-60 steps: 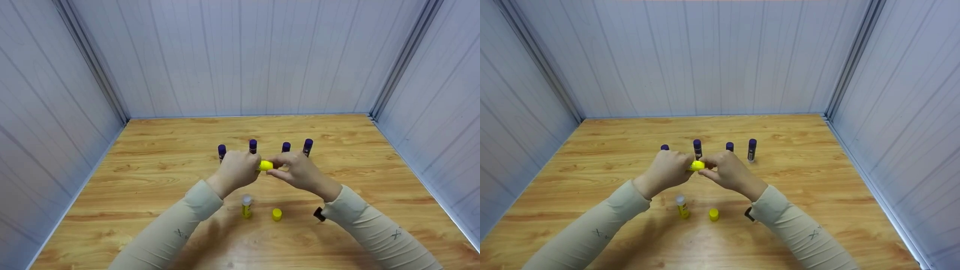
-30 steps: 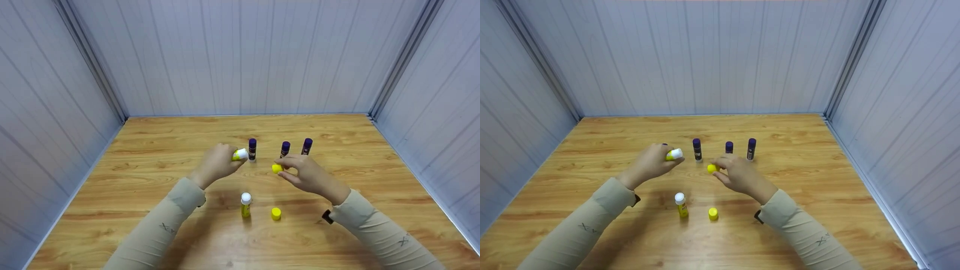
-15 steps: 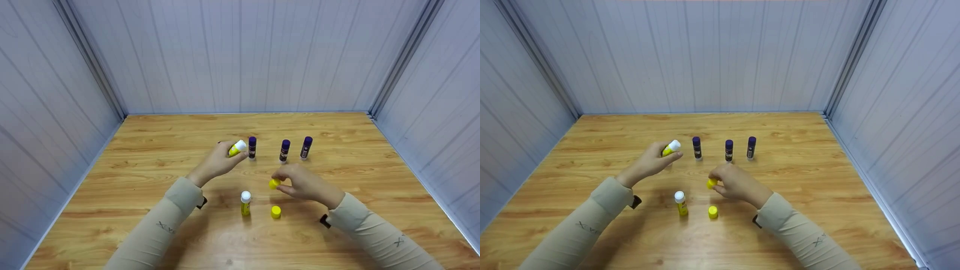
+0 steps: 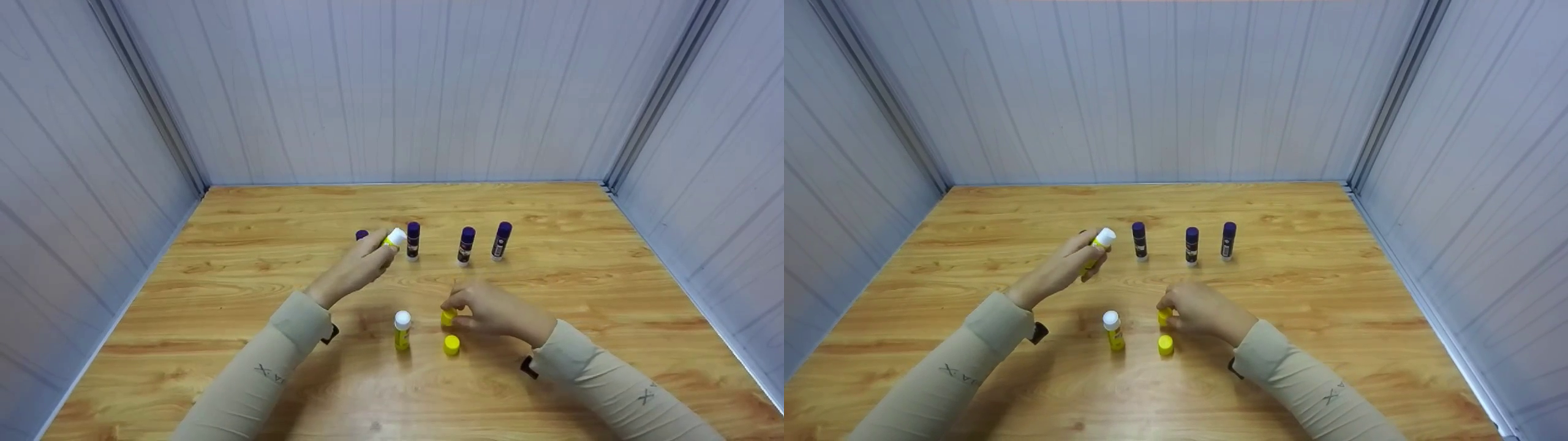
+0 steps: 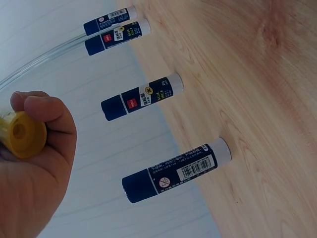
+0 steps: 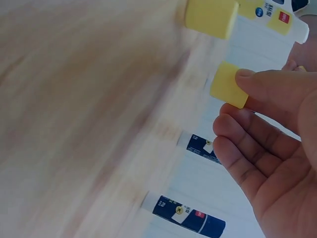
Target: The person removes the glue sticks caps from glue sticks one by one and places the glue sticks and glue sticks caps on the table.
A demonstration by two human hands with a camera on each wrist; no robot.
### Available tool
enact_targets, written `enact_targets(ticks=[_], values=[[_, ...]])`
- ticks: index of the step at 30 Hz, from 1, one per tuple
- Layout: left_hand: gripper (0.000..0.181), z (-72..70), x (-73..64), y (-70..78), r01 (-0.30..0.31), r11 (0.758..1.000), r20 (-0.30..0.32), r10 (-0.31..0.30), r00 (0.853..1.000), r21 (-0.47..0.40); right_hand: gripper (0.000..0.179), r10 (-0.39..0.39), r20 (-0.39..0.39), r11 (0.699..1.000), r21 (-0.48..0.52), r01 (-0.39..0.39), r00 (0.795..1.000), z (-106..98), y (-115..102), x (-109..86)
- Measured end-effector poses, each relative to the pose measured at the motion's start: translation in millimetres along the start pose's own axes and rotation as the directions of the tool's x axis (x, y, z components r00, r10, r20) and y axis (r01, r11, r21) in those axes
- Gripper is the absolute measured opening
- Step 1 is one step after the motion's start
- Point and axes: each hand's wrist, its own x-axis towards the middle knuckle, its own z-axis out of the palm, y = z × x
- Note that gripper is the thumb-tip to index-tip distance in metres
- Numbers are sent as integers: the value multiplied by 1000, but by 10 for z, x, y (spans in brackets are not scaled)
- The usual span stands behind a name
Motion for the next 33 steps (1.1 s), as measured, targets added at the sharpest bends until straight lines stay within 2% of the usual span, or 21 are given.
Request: enact_targets(ticks=[2,9,18,24,33], values=[[16,4,-5,-1,-2,1000,10,2,1000,-19,22,13,15,1000,1,-13,1000,15,-16,1],[18,31,-29,-27,-8,1000,34,8,999,2,23,82,76,997,-4,-82,994,74,-29,25],[23,30,-59,-68,-6,999,72,3,997,44,19,33,48,999,-19,-32,998,148,19,48],[25,29,-60,-84,-17,991,109,3,994,131,16,38,47,999,-26,-37,998,152,13,54],[16,34,-19,-123,-80,973,101,59,993,218,17,48,68,998,-41,-45,997,131,-6,72]])
